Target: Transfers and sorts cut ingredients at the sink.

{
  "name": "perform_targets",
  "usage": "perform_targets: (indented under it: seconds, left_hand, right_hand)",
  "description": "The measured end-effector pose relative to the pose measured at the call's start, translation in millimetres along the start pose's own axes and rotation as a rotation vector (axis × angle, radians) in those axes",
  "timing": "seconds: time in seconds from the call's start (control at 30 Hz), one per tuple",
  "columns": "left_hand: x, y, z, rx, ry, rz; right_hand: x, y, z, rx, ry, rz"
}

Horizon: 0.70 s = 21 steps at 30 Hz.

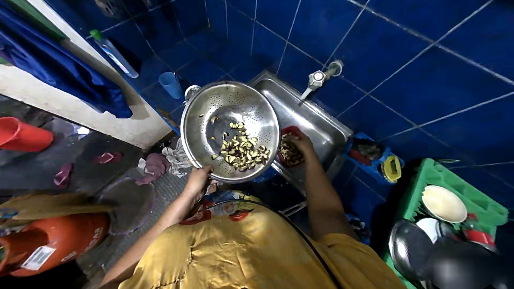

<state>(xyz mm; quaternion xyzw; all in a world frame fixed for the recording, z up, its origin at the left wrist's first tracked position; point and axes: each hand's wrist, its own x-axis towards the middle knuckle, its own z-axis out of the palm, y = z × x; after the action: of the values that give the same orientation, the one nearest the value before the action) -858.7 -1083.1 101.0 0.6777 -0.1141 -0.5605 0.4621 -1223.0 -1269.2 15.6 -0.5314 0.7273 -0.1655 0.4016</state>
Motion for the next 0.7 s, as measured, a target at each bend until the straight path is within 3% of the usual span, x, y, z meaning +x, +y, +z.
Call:
perform_targets:
  seconds: [0.1, 0.2, 0.3, 0.43, 0.53, 0.7]
  left_hand:
    - [0.2, 0.0, 1.0, 0.032, 0.017, -0.008]
    - [-3.6, 2.8, 1.6, 0.07, 0.018, -0.002]
    - [-5.3, 3.2, 2.2, 0.126, 0.011, 0.015]
    - [-8.2, 6.6, 4.1, 0.203, 0.002, 0.031]
    - [-3.5, 5.2, 0.8, 0.233, -0.005, 0.058]
    - [0.4, -0.4, -2.4, 0.128, 0.007, 0.035]
  right_hand:
    - [-22.9, -37.8, -2.8, -0.095, 0.209, -0.11]
    - [-37.4, -82.2, 20.2, -0.024, 0.367, -0.49]
    - [-47.9, -122.4, 60.9, 0.03, 0.14, -0.651]
    - [-40.5, -144.4, 139.3, -0.171, -0.049, -0.561]
    - [-71.6, -143.2, 183.8, -0.265, -0.158, -0.749]
    - [-90.6, -131.2, 153.4, -0.577, -0.51, -0.863]
